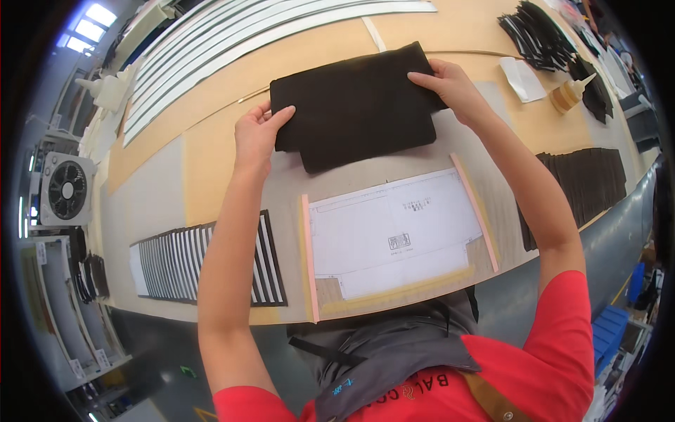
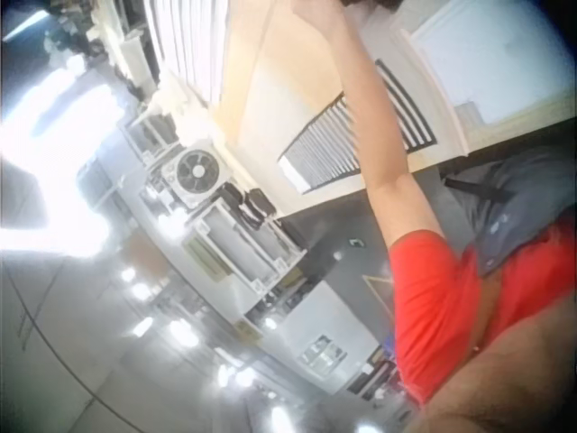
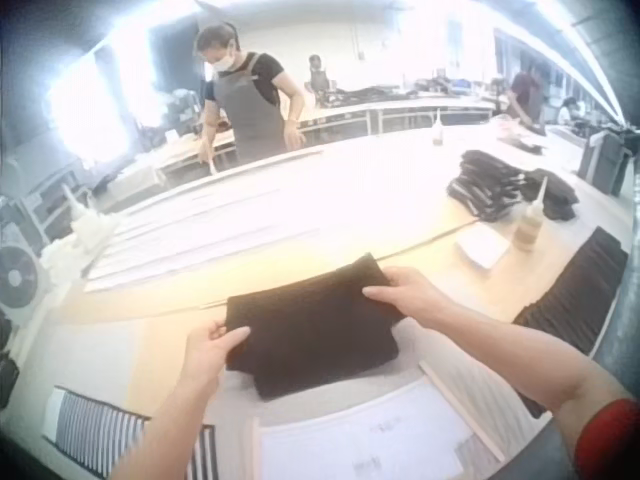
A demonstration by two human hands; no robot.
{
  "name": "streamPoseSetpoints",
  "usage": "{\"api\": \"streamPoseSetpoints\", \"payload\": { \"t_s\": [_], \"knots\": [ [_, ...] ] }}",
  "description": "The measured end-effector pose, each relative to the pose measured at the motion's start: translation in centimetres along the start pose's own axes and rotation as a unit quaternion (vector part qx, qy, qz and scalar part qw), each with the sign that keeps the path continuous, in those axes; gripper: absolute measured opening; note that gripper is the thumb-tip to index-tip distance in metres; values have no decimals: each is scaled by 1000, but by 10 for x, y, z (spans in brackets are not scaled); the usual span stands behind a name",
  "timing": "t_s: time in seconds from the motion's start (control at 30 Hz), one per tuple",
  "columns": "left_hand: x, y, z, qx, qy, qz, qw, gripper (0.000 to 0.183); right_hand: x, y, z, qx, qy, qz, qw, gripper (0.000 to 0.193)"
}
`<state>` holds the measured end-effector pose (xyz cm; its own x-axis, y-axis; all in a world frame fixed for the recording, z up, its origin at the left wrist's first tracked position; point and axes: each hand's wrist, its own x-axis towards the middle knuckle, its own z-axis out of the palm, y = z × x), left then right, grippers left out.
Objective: The person repeatedly picks up black rectangular sheets and white striped sheets from a table. They place the black sheet onto a template, smooth it down, and then place a white striped sheet on top. This process is repeated multiple times, creating a stack of assembled parts.
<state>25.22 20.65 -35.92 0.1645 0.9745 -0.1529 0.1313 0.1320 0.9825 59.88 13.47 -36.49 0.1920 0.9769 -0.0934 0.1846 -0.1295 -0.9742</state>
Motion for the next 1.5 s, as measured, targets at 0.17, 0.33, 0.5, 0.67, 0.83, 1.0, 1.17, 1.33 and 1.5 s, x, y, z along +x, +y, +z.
{"api": "streamPoseSetpoints", "payload": {
  "t_s": [0.17, 0.33, 0.5, 0.67, 0.83, 1.0, 1.17, 1.33, 1.5],
  "knots": [
    [23, -19, 1, 91, 35, -18, 995, 57, 16, 26, 3, -90, 13, -25, 996, 32],
    [29, -24, 6, 130, 53, -10, 990, 63, 23, 35, -2, -139, 34, -43, 989, 36],
    [37, -41, -13, 297, 109, 141, 938, 82, 15, 26, -4, -298, 113, -151, 936, 39],
    [-29, -27, -18, 284, 77, 194, 936, 49, -71, -17, -110, -385, 26, -139, 912, 24],
    [-105, -27, -8, 278, 23, 174, 944, 30, -137, -5, -160, -438, -99, -69, 891, 17],
    [-152, -31, 7, 241, -12, 148, 959, 23, -140, 3, -157, -441, -159, -10, 884, 17],
    [-178, -21, 10, 272, -20, 156, 949, 21, -129, -2, -154, -496, -206, 1, 843, 23],
    [-189, -17, 9, 266, -13, 146, 953, 21, -118, -17, -148, -522, -245, 66, 814, 32],
    [-195, -16, 19, 250, -30, 154, 955, 21, -115, -14, -148, -533, -250, 79, 805, 34]
  ]
}}
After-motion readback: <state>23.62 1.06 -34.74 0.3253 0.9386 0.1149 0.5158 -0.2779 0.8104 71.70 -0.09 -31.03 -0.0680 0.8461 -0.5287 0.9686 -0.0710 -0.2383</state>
